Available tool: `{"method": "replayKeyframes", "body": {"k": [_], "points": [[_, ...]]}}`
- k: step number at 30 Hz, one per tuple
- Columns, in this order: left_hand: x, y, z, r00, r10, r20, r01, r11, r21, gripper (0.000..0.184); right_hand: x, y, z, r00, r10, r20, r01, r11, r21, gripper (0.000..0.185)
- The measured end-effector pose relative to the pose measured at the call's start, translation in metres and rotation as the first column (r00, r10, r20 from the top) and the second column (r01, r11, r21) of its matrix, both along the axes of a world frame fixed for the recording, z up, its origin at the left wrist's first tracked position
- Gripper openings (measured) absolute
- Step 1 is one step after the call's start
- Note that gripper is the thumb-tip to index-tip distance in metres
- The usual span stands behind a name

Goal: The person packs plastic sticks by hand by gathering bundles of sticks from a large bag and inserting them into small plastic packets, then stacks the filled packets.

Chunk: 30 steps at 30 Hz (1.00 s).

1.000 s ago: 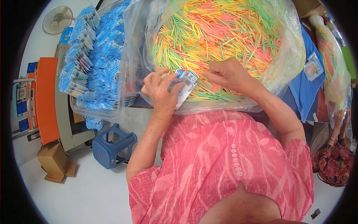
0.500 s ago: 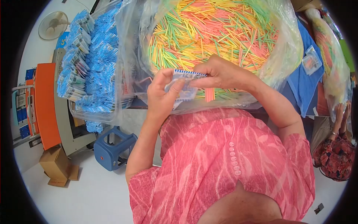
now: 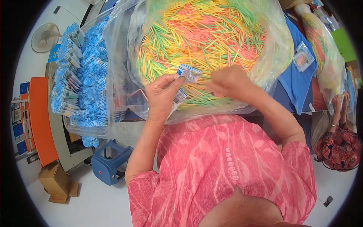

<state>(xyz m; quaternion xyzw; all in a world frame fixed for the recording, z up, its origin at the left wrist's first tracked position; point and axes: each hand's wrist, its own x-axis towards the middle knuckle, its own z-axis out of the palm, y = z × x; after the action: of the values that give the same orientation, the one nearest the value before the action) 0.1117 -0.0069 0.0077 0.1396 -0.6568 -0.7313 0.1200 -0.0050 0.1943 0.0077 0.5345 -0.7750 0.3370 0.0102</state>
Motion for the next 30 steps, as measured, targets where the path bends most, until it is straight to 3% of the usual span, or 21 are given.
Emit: {"method": "replayKeyframes", "body": {"k": [2, 5, 9, 10, 13, 17, 18, 21, 25, 26, 29, 30], "points": [[-0.001, 0.002, 0.000, 0.999, -0.034, 0.029, 0.033, 0.999, 0.035, 0.015, -0.011, 0.002, 0.030, 0.847, -0.060, 0.529, 0.146, 0.982, -0.122, 0.037], [-0.007, 0.003, -0.002, 0.980, -0.158, -0.123, 0.139, 0.979, -0.151, 0.015, -0.023, -0.006, 0.067, 0.807, -0.053, 0.589, 0.212, 0.956, -0.204, 0.039], [-0.013, 0.009, 0.002, 0.960, -0.243, -0.137, 0.223, 0.963, -0.150, 0.015, -0.027, -0.017, 0.075, 0.759, 0.011, 0.651, 0.150, 0.970, -0.190, 0.038], [-0.014, 0.010, 0.002, 0.959, -0.245, -0.141, 0.225, 0.963, -0.146, 0.015, -0.029, -0.016, 0.074, 0.761, 0.006, 0.649, 0.152, 0.971, -0.186, 0.038], [-0.017, 0.013, 0.005, 0.954, -0.287, -0.088, 0.272, 0.950, -0.152, 0.014, -0.031, -0.014, 0.071, 0.918, -0.129, 0.375, 0.199, 0.968, -0.153, 0.038], [-0.022, 0.022, 0.006, 0.944, -0.320, -0.083, 0.311, 0.945, -0.102, 0.014, -0.022, -0.014, 0.074, 0.948, -0.140, 0.287, 0.186, 0.973, -0.139, 0.035], [-0.024, 0.025, 0.007, 0.942, -0.326, -0.085, 0.317, 0.943, -0.102, 0.014, -0.023, -0.012, 0.076, 0.947, -0.146, 0.285, 0.192, 0.971, -0.139, 0.035], [-0.028, 0.035, 0.011, 0.961, -0.277, -0.002, 0.275, 0.952, 0.135, 0.017, -0.028, -0.004, 0.086, 0.879, -0.084, 0.470, 0.111, 0.993, -0.029, 0.028], [-0.036, 0.043, 0.005, 0.968, -0.247, 0.048, 0.233, 0.953, 0.195, 0.021, -0.038, 0.029, 0.075, 0.873, -0.180, 0.453, 0.216, 0.976, -0.028, 0.021], [-0.039, 0.045, 0.008, 0.962, -0.269, 0.040, 0.256, 0.947, 0.193, 0.021, -0.037, 0.033, 0.068, 0.873, -0.200, 0.446, 0.238, 0.971, -0.030, 0.021], [-0.047, 0.056, 0.019, 0.953, -0.251, 0.171, 0.269, 0.958, -0.095, 0.021, -0.021, 0.042, 0.046, 0.939, -0.202, 0.279, 0.276, 0.927, -0.255, 0.029], [-0.051, 0.061, 0.015, 0.944, -0.259, 0.205, 0.288, 0.950, -0.122, 0.021, -0.012, 0.045, 0.048, 0.946, -0.201, 0.254, 0.262, 0.935, -0.237, 0.032]]}}
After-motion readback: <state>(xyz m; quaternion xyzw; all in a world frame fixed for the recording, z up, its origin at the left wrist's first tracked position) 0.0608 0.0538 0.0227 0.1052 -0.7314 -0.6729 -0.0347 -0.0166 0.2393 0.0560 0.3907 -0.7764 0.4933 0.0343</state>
